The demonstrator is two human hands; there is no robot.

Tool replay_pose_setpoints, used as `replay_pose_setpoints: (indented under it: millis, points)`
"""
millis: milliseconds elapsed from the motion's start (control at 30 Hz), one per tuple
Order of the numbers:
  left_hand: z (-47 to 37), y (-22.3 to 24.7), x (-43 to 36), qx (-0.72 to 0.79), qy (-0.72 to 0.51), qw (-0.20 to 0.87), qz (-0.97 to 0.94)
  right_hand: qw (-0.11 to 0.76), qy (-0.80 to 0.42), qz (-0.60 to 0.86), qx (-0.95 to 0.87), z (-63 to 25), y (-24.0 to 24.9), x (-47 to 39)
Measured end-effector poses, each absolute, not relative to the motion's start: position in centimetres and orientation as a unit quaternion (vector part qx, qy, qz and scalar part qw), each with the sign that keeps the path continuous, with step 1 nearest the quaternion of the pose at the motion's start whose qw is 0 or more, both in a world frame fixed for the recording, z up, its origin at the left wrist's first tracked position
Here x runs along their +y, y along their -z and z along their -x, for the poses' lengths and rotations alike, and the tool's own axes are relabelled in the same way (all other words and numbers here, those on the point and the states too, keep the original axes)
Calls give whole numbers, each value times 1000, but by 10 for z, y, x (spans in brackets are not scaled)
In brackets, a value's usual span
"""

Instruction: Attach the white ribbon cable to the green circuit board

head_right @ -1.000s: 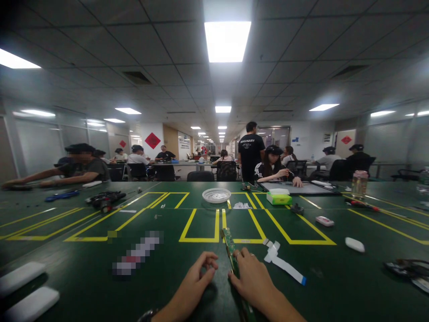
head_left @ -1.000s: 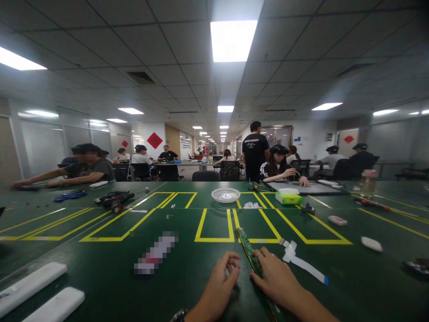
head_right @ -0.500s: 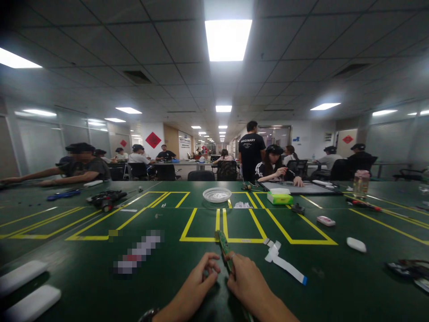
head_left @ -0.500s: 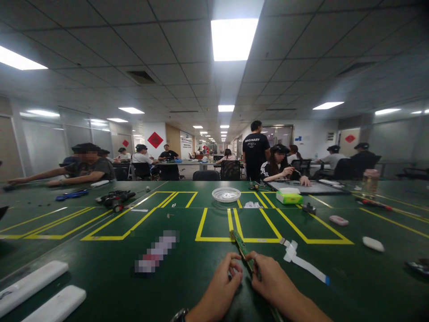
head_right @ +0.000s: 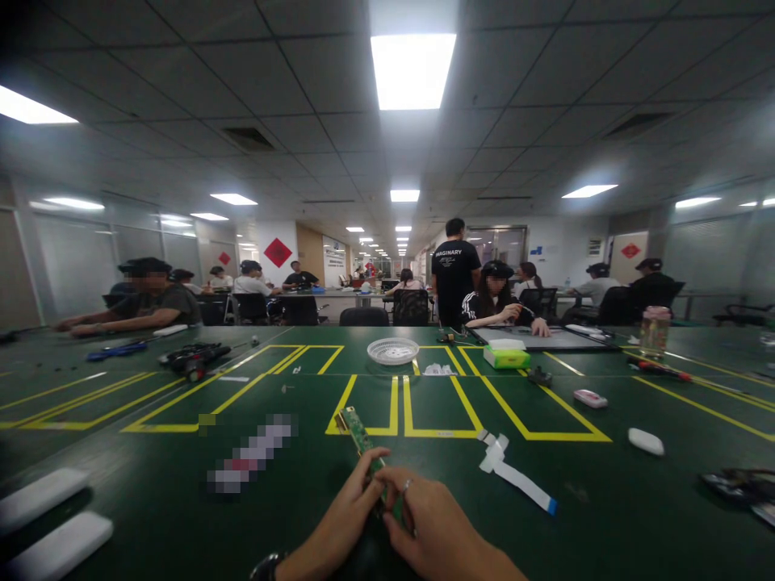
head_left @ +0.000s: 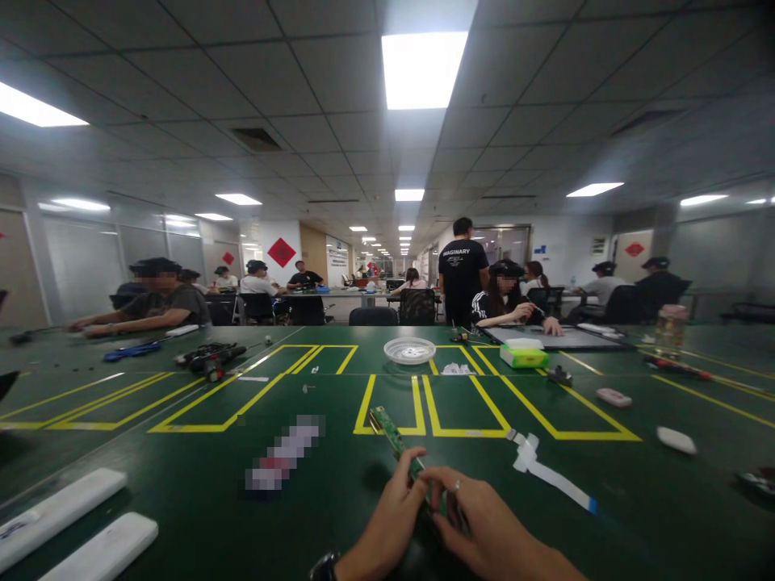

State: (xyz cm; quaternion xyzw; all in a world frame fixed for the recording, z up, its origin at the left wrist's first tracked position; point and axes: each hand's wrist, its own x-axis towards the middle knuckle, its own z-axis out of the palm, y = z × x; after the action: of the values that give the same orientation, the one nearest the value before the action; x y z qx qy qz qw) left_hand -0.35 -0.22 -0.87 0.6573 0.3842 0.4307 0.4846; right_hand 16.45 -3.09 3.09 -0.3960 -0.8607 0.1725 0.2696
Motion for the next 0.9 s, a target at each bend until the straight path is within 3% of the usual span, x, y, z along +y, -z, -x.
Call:
replay_pose_setpoints:
  millis: [167,333,533,900]
  points:
    - [3,11,4,355,-473,530,-608,299,-30,463,-834,-197,-36,0]
    - [1,6,2,364,-516,548,-549,220,113,613,-751,-265,-15,50]
    - [-3,6,4,368,-544,572,-491,124,90,709,-689,-308,15,69]
    - [-4,10,11,345,-516,613,-490,142,76,636,-755,-269,-4,53]
